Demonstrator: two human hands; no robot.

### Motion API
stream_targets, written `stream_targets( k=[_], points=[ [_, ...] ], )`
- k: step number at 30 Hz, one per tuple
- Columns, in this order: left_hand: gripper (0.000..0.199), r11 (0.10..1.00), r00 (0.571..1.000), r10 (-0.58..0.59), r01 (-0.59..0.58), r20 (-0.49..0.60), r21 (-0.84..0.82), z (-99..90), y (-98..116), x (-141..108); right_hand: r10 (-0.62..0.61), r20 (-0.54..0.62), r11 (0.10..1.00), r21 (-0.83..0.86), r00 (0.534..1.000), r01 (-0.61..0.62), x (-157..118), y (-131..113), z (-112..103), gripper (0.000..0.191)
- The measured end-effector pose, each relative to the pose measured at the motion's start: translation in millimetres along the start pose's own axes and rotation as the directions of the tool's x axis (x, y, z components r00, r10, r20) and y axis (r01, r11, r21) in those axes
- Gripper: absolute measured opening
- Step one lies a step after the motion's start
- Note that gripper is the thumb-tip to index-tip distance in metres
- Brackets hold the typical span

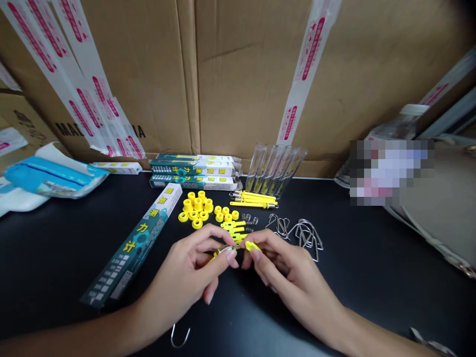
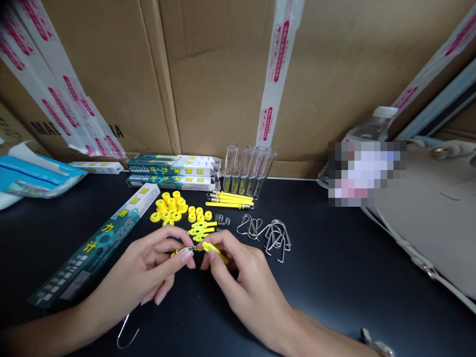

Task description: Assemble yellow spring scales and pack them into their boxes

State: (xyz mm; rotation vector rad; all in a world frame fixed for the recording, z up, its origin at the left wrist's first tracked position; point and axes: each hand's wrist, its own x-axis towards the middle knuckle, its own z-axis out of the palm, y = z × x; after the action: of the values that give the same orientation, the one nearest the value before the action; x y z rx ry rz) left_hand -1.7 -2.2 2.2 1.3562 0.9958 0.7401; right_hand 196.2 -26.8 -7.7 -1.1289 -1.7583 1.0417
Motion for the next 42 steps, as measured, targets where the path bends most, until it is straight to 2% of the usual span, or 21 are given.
stream_targets(
  k=[5,9,12,18,22,24,27,32,36,39,41,42],
  points=[
    [0.018,1.0,1.0,0.027,-0.027,-0.006,0.001,1.4,1,-1,-0.019,-0.013,0.999,-0.042,1.0,0.019,0,-1,0,0.014],
    [0.025,0.994,0.998,0.055,-0.051,-0.038,0.1,2.3,5,-4,-0.039,-0.062,0.998,-0.059,0.997,0.035,2,-1,0,0.02],
    [0.025,0.977,0.99,0.128,-0.117,-0.054,0.18,2.1,8,-7,-0.019,-0.053,1.0,-0.024,0.998,0.017,3,-2,0,0.022],
    [0.028,0.892,0.963,0.249,-0.185,-0.105,0.413,2.0,18,-15,0.033,0.02,0.999,0.023,0.999,-0.033,0,-6,1,0.028],
    [0.026,0.827,0.942,0.325,-0.244,-0.078,0.507,1.3,23,-18,-0.022,0.002,1.0,-0.013,1.0,0.022,-4,-5,-2,0.036],
    [0.027,0.805,0.934,0.352,-0.268,-0.063,0.53,1.0,26,-18,-0.034,-0.004,0.999,0.012,0.999,0.034,-5,-4,-3,0.039],
    [0.018,0.802,0.928,0.369,-0.289,-0.052,0.523,0.2,28,-19,-0.021,0.005,0.999,0.042,1.0,0.021,-7,-3,-2,0.035],
    [0.011,0.832,0.922,0.361,-0.253,-0.137,0.493,-0.9,26,-21,0.003,0.026,0.999,0.05,1.0,-0.005,-8,0,0,0.026],
    [0.017,0.808,0.959,0.279,-0.207,-0.048,0.552,1.3,22,-21,0.011,-0.002,0.999,0.041,1.0,-0.011,-5,5,1,0.026],
    [0.025,0.771,0.962,0.265,-0.249,0.059,0.587,2.7,19,-22,0.031,-0.006,0.999,0.013,1.0,-0.031,-4,6,1,0.028],
    [0.031,0.701,0.949,0.29,-0.3,0.126,0.647,2.8,16,-23,0.042,-0.008,0.999,-0.005,0.999,-0.042,-3,6,1,0.028],
    [0.032,0.639,0.935,0.319,-0.334,0.157,0.693,2.7,14,-24,0.047,-0.007,0.999,-0.012,0.999,-0.047,-2,6,1,0.028]
  ],
)
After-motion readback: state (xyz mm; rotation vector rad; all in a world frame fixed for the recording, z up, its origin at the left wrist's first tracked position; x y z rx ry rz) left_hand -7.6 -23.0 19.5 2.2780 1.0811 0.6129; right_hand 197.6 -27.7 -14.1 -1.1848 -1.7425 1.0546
